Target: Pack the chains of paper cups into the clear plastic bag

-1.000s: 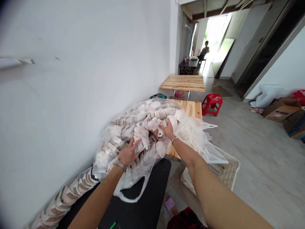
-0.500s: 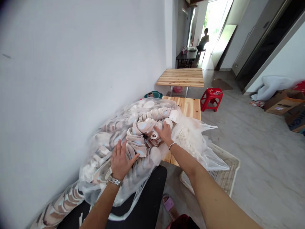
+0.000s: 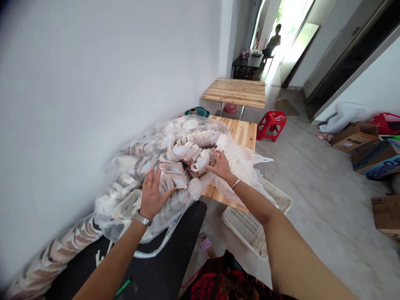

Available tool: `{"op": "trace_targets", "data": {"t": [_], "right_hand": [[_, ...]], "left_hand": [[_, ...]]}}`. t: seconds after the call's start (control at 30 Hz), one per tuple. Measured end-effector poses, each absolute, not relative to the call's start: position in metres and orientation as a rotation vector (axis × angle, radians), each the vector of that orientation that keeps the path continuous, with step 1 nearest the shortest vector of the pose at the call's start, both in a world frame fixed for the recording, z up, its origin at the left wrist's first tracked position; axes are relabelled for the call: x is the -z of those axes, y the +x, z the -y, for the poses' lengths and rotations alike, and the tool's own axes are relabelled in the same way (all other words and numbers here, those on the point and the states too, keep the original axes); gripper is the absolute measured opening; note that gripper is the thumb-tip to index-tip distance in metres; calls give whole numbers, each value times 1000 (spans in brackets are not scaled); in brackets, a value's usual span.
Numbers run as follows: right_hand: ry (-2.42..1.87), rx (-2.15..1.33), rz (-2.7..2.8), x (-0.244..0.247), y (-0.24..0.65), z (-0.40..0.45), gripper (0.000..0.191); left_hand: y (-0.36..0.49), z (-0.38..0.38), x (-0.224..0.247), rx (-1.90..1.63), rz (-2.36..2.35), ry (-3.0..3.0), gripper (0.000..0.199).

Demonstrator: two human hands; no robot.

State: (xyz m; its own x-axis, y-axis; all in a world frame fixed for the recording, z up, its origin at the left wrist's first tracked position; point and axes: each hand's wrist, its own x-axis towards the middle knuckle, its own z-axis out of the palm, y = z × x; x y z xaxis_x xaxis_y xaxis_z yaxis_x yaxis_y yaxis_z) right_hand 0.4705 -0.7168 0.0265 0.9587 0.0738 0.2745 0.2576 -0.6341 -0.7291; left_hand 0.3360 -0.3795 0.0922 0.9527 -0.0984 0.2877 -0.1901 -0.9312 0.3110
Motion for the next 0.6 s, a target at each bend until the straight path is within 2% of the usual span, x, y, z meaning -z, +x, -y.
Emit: {"op": "trace_targets", "data": {"t": [0.1,0.17,0.23,0.3,0.33,0.47,0.6], "right_hand": [[-2362,46,614,-32,441,737,99],[-2320,-113,741,-37,433,737,72],[-2231,-136,687,-46,437,731,37],[-2170,-72,570,-63,452,725,16],[-2156,-29,528,-76,463,725,17],[-2110,236,476,-151,512,741,28],[-2153,511,535,-227,534,755,44]], "left_hand": [[278,390,-88,-112,466,2748,83],[248,398,-78,165,512,2780,83],[236,398,-73,449,389,2845,67],[244,385,-88,546,219,2877,50],[253,375,-104,483,157,2884,45],[299,334,-210,-186,94,2829,37],[313,337,-291,-344,123,2650,34]]}}
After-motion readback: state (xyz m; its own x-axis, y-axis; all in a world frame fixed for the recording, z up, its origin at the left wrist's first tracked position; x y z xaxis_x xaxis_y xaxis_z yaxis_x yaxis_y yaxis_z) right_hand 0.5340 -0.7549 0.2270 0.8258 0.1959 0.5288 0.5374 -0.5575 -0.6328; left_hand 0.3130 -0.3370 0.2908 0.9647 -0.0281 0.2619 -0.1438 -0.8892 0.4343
